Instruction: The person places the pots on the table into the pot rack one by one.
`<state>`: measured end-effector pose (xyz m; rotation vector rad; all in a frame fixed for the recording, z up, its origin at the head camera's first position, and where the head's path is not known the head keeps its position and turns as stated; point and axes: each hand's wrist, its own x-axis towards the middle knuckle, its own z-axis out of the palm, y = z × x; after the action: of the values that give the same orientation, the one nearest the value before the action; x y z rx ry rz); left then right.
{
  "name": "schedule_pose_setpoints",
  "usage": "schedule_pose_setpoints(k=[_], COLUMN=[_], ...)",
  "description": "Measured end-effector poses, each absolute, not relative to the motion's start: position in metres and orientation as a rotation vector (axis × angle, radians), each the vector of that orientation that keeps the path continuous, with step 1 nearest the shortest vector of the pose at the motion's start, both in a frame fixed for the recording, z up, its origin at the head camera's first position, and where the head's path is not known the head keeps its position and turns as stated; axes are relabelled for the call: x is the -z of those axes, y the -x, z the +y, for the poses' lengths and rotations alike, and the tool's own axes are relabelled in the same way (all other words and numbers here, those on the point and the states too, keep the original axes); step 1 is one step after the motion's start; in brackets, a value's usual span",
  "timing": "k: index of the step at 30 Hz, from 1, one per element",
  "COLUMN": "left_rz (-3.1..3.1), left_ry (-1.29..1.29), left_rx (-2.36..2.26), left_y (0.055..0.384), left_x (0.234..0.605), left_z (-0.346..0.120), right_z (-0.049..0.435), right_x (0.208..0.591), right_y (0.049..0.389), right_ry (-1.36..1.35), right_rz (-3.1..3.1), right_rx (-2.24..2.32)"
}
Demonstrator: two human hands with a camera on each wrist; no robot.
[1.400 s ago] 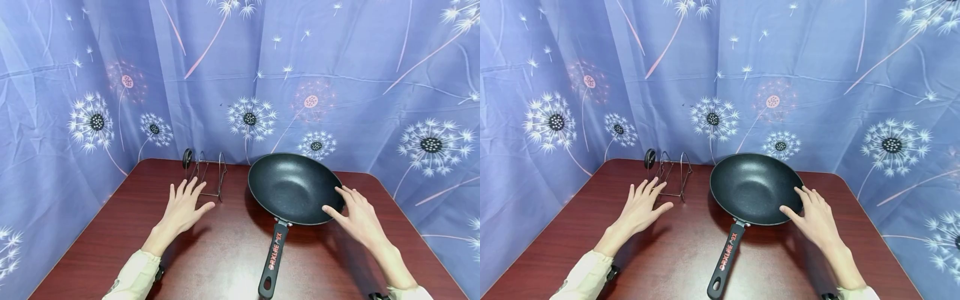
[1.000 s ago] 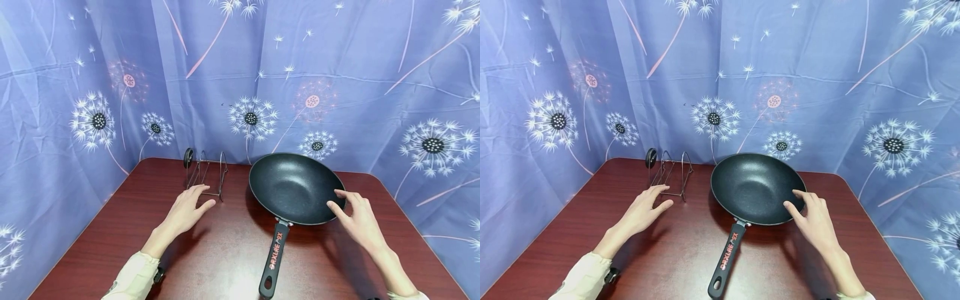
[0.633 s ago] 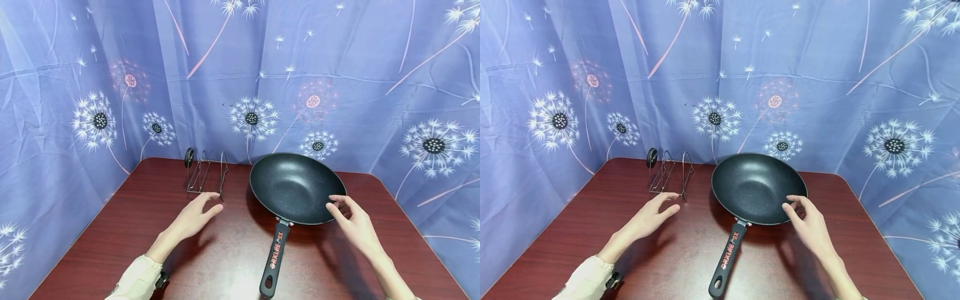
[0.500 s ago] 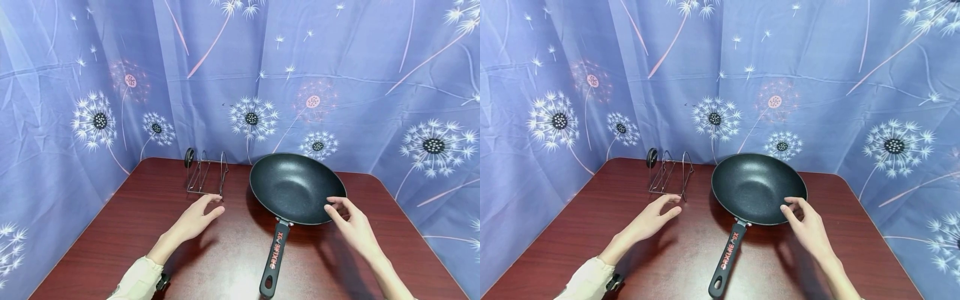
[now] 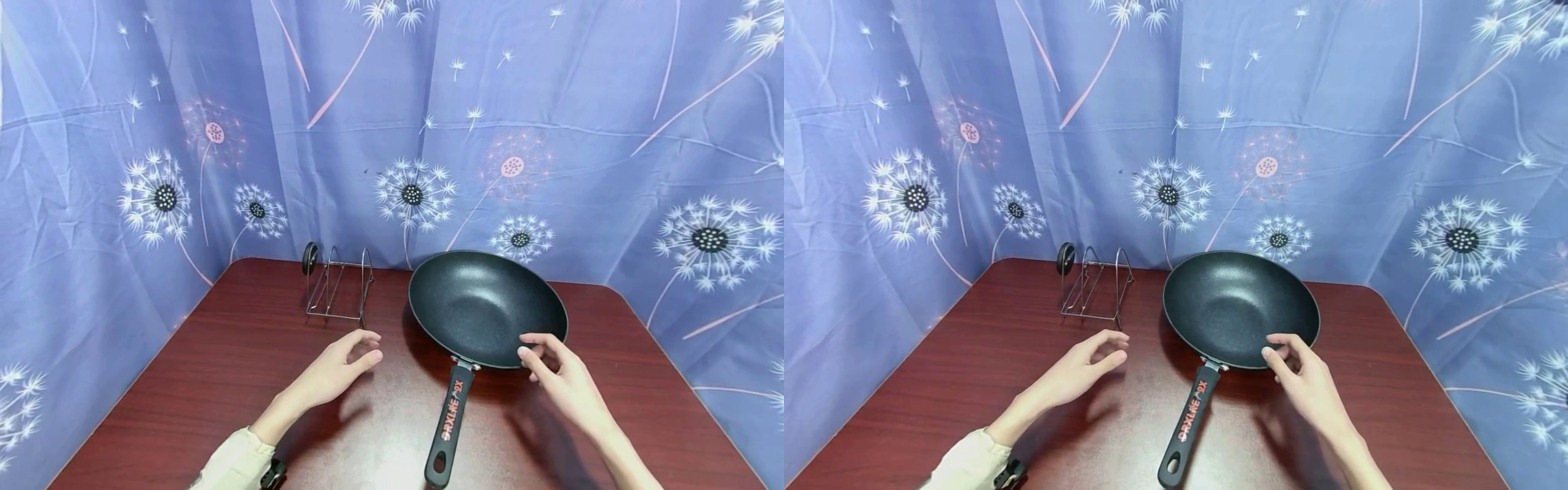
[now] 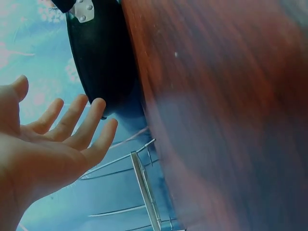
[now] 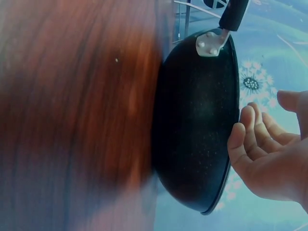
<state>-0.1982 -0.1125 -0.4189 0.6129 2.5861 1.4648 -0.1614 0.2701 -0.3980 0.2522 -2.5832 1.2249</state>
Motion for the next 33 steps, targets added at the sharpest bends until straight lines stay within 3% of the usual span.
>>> schedule_pose_setpoints(k=[33], left_rz=[2.231], left_ry=[-0.732], left_rx=[-1.626], left_y=[0.167], left_x=[0.42], left_z=[-0.073], right_z=[0.234], right_x=[0.408], right_y=[0.141], right_ry=[-0.284], right_rz=[-2.72], right_rx=[-1.43])
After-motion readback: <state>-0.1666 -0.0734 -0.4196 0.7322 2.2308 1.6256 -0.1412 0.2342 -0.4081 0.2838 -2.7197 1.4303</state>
